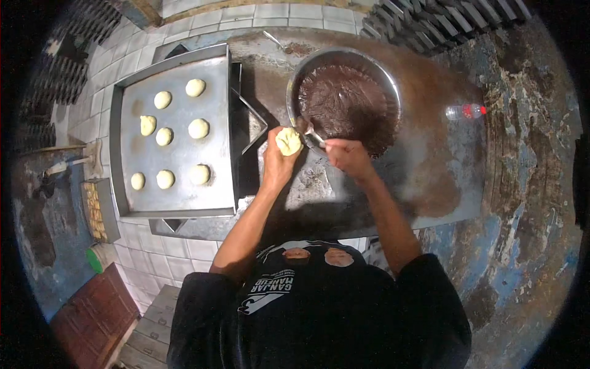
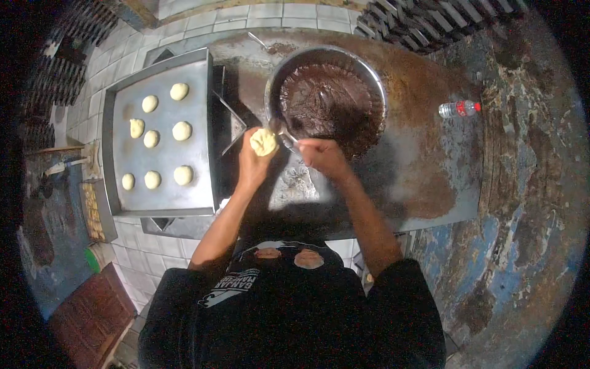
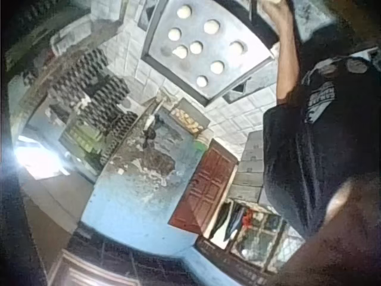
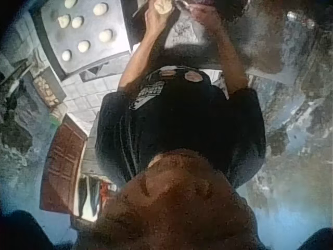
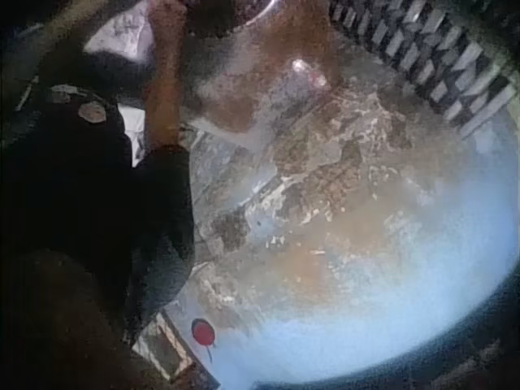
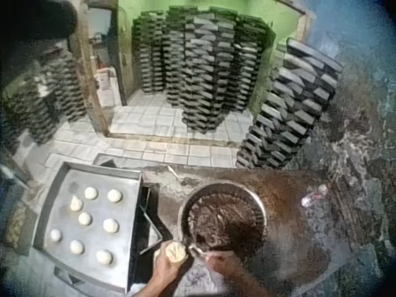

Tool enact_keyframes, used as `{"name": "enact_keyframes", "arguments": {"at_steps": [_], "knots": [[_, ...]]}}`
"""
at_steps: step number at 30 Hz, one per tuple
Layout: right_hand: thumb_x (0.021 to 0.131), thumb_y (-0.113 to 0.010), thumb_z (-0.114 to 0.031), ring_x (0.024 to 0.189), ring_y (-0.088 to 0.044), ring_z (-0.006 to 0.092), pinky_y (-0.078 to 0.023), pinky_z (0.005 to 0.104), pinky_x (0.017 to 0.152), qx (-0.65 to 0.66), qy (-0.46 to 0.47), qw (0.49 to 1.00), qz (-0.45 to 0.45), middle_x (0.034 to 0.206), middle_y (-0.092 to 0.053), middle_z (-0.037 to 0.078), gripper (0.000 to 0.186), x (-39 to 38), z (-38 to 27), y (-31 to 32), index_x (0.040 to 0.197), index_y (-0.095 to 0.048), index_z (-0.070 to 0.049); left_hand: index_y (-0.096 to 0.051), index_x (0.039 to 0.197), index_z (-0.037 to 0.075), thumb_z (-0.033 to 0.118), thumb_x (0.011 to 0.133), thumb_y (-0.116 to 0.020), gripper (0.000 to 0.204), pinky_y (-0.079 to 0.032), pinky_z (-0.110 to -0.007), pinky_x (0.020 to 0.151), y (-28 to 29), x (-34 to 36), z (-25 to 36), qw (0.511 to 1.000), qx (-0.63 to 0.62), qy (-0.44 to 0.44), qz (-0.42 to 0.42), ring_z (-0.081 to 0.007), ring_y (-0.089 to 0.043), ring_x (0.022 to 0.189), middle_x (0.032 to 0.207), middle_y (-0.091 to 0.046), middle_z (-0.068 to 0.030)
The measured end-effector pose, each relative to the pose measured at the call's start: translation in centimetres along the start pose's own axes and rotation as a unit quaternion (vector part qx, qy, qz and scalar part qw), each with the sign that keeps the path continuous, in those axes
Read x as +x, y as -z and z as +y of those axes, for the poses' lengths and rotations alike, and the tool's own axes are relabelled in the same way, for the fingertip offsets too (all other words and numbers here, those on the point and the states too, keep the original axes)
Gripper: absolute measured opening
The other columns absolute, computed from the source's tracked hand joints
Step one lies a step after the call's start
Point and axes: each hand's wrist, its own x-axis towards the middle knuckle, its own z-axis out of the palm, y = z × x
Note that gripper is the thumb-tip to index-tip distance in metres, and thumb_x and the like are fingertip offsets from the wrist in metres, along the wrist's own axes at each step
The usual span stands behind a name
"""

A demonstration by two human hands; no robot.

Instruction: The person prepares filled dough balls by filling pieces of dough with chocolate paste from a bowl, sealing and shaping the dough by hand, and arranging the dough balls onto baking trays.

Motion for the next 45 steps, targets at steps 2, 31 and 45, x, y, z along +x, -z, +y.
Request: {"name": "enact_keyframes", "arguments": {"at_steps": [2, 31, 45], "knots": [[0.097, -0.063, -0.013, 0.06, -0.062, 0.0215, -0.05, 0.0354, 0.057, -0.275, 0.303, 0.896, 0.169, 0.069, -0.061, 0.007, 0.029, -1.7, 1.4, -3.7, 0.123, -0.069, -0.003, -0.046, 0.135, 0.004, 0.011, 0.088, -0.079, 0.058, -0.054, -0.034, 0.092, -1.7, 0.0, -1.2, 0.999, 0.011, -0.044, 0.024, -0.0223, -0.067, 0.109, 0.116, -0.069, -0.0153], [0.095, -0.061, -0.002, 0.111, -0.065, 0.0242, -0.049, 0.0367, 0.099, -0.3, 0.391, 0.837, 0.239, 0.12, -0.071, 0.011, 0.043, -26.6, 10.6, -8.7, 0.137, -0.052, -0.003, -0.057, 0.125, 0.008, 0.015, 0.091, -0.076, 0.04, -0.052, -0.026, 0.079, -6.1, -27.1, 1.2, 0.94, -0.252, 0.031, -0.229, -0.0123, -0.062, 0.094, 0.106, -0.065, -0.0015], [0.09, -0.07, 0.001, 0.094, -0.069, 0.022, -0.057, 0.0368, 0.086, -0.149, 0.365, 0.919, 0.013, 0.1, -0.068, 0.011, 0.069, -30.9, 6.7, -10.9, 0.148, -0.033, -0.003, -0.054, 0.147, 0.008, 0.024, 0.098, -0.067, 0.054, -0.053, -0.04, 0.092, -1.5, -32.3, 6.5, 0.93, 0.25, -0.192, -0.189, -0.0268, -0.071, 0.108, 0.121, -0.073, -0.016]]}}
